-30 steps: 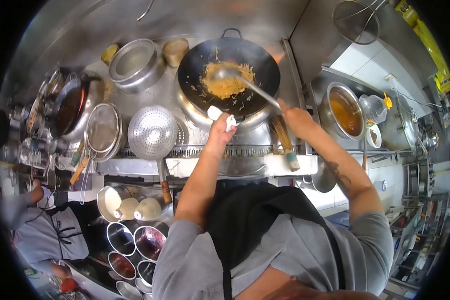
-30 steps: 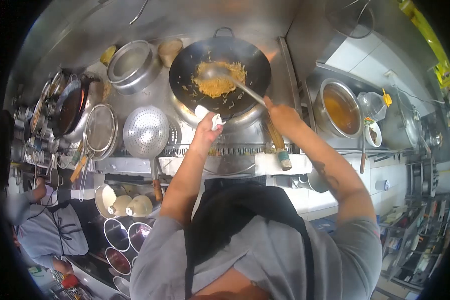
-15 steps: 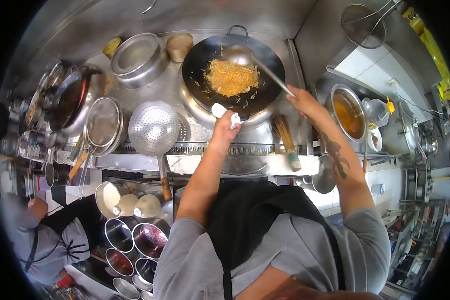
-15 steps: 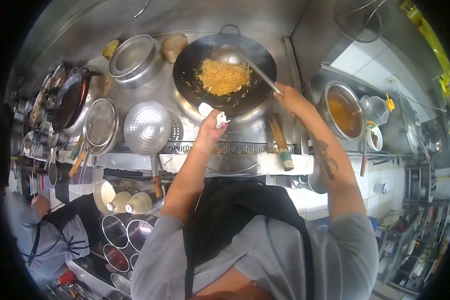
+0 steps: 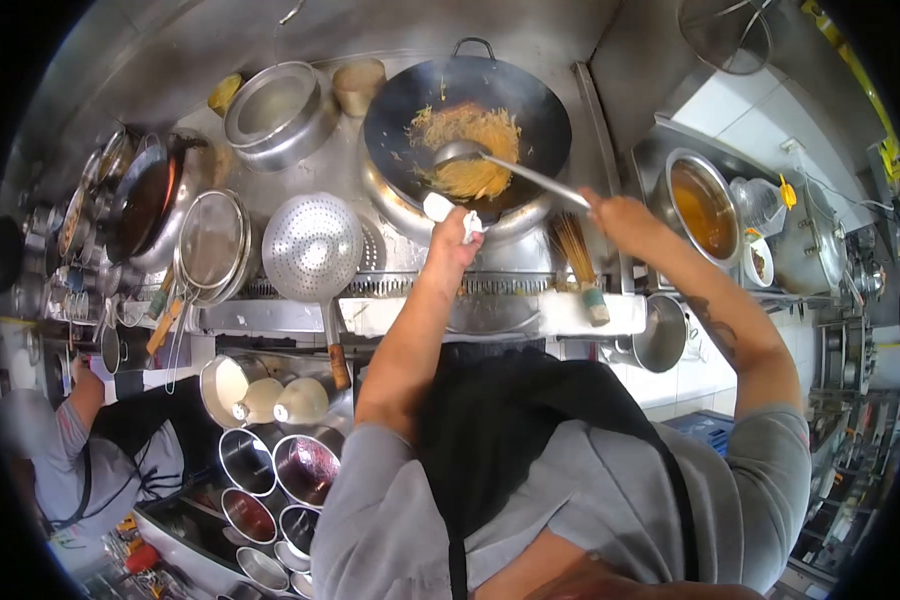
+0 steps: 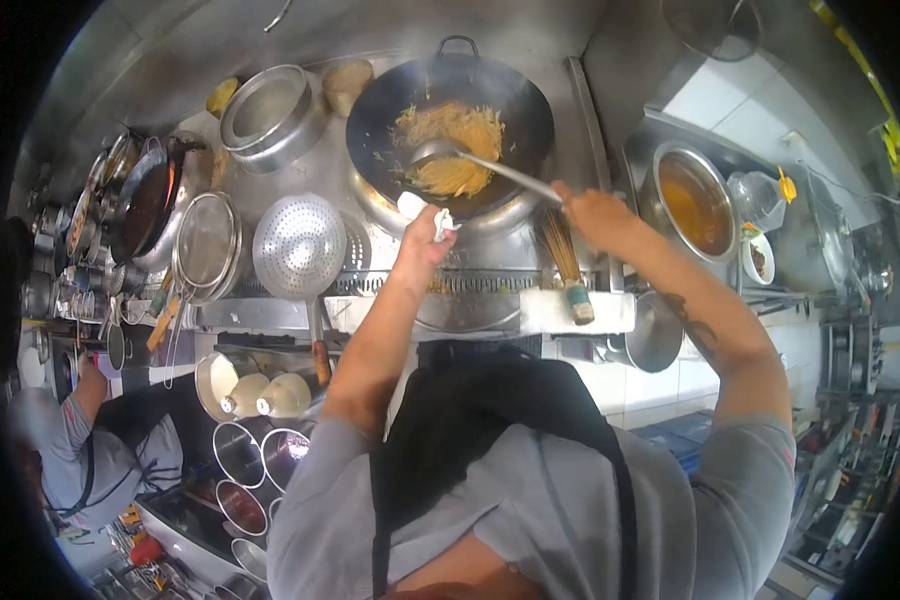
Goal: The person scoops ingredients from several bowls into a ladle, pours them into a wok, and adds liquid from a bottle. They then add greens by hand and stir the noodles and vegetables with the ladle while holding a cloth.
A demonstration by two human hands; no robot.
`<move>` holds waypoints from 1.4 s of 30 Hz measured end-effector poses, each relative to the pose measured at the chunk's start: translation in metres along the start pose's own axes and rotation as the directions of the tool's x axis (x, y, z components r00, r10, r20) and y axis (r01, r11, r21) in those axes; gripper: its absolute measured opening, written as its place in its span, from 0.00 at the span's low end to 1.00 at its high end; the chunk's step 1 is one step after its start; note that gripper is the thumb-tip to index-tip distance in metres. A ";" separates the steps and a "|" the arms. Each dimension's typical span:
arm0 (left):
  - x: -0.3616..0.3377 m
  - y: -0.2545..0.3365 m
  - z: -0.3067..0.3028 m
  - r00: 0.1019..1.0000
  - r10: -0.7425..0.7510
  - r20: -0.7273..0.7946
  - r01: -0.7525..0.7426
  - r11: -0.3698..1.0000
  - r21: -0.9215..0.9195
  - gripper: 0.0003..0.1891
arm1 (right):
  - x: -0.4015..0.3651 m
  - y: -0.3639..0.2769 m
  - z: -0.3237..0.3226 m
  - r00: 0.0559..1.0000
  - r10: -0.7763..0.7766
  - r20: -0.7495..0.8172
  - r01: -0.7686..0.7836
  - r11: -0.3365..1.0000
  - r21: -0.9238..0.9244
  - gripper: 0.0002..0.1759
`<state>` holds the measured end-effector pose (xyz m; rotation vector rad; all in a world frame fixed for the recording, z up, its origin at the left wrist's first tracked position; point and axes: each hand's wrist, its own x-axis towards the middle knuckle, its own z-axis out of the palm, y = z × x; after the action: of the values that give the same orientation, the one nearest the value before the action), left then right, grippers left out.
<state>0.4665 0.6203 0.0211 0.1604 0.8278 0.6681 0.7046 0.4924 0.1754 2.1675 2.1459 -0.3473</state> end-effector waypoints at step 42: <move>-0.085 -0.028 -0.003 1.000 -0.006 -0.020 0.007 0.999 0.044 0.04 | -0.093 0.001 -0.078 0.996 -0.006 0.085 0.009 1.000 -0.025 0.25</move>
<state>0.4364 0.5460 0.0615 0.1907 0.8624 0.6466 0.7144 0.4176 0.2701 2.0922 2.1024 -0.4035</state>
